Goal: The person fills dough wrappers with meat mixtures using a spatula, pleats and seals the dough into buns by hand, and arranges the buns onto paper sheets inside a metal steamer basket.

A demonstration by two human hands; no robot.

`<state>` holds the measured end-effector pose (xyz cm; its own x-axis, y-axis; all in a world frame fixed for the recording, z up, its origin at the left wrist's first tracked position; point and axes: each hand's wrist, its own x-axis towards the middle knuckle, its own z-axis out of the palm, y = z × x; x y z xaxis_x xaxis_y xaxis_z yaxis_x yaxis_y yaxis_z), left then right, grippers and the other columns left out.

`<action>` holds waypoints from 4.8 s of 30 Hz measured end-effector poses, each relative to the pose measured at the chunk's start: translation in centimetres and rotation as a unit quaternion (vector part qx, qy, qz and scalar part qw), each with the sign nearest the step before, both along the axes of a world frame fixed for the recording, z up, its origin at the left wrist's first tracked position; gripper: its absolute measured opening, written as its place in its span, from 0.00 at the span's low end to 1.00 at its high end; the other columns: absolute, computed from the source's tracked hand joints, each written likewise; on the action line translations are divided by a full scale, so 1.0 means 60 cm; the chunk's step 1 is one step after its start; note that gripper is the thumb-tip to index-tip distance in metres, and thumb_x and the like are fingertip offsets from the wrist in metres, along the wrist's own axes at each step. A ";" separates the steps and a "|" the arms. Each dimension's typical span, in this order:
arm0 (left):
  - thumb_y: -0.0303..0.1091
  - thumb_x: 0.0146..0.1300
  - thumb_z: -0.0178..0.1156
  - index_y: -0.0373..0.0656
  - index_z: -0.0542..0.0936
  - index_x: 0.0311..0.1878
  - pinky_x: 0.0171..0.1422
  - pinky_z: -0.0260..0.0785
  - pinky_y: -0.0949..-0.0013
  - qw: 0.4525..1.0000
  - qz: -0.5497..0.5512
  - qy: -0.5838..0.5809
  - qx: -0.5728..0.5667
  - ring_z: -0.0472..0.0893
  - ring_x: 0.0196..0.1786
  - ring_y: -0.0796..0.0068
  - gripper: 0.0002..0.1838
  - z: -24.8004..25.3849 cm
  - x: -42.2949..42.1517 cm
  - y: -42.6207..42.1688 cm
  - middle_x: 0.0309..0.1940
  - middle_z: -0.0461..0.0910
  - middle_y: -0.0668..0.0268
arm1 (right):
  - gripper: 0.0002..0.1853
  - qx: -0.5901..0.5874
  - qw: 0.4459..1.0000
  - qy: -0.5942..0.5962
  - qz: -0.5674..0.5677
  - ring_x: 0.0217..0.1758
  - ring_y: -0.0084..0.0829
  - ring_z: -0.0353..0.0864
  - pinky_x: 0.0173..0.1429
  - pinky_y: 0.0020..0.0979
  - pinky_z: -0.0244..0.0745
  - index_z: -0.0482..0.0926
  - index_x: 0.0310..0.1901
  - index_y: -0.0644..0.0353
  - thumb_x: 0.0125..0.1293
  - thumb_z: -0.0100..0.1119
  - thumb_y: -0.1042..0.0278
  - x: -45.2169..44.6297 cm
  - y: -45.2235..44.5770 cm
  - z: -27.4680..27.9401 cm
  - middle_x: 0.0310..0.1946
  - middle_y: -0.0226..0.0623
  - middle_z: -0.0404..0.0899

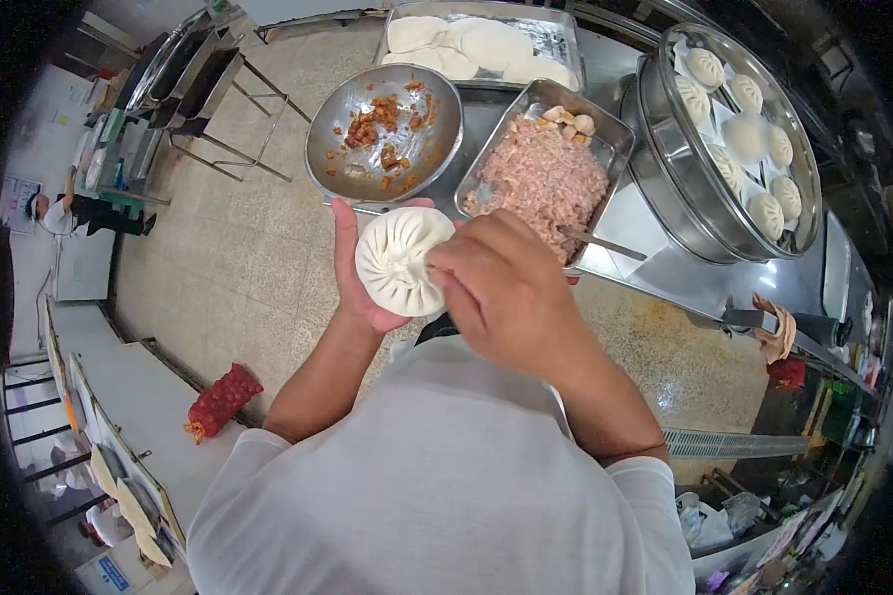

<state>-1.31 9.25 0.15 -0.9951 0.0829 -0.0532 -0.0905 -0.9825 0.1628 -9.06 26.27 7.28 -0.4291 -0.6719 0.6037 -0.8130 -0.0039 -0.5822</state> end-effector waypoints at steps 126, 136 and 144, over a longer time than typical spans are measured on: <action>0.52 0.48 0.75 0.45 0.78 0.60 0.63 0.71 0.52 0.194 -0.258 0.296 -0.899 0.78 0.59 0.51 0.37 -0.140 -0.502 0.324 0.59 0.76 0.51 | 0.56 -0.474 0.591 -0.647 0.083 0.59 0.58 0.77 0.41 0.55 0.88 0.53 0.74 0.52 0.51 0.73 0.35 0.001 0.463 -0.224 0.64 0.62 0.64; 0.47 0.45 0.77 0.42 0.77 0.54 0.63 0.71 0.54 0.069 -0.316 0.151 -0.934 0.76 0.62 0.52 0.34 -0.244 -0.571 0.400 0.57 0.77 0.52 | 0.56 -0.475 0.593 -0.648 -0.053 0.60 0.51 0.77 0.56 0.49 0.83 0.56 0.72 0.56 0.49 0.75 0.35 -0.011 0.730 -0.230 0.61 0.55 0.71; 0.43 0.54 0.71 0.41 0.83 0.43 0.62 0.71 0.51 0.123 -0.296 0.061 -0.945 0.77 0.62 0.53 0.19 -0.258 -0.588 0.391 0.55 0.80 0.53 | 0.56 -0.457 0.604 -0.652 -0.031 0.57 0.52 0.78 0.40 0.49 0.88 0.54 0.73 0.56 0.51 0.72 0.34 -0.064 0.780 -0.236 0.62 0.55 0.69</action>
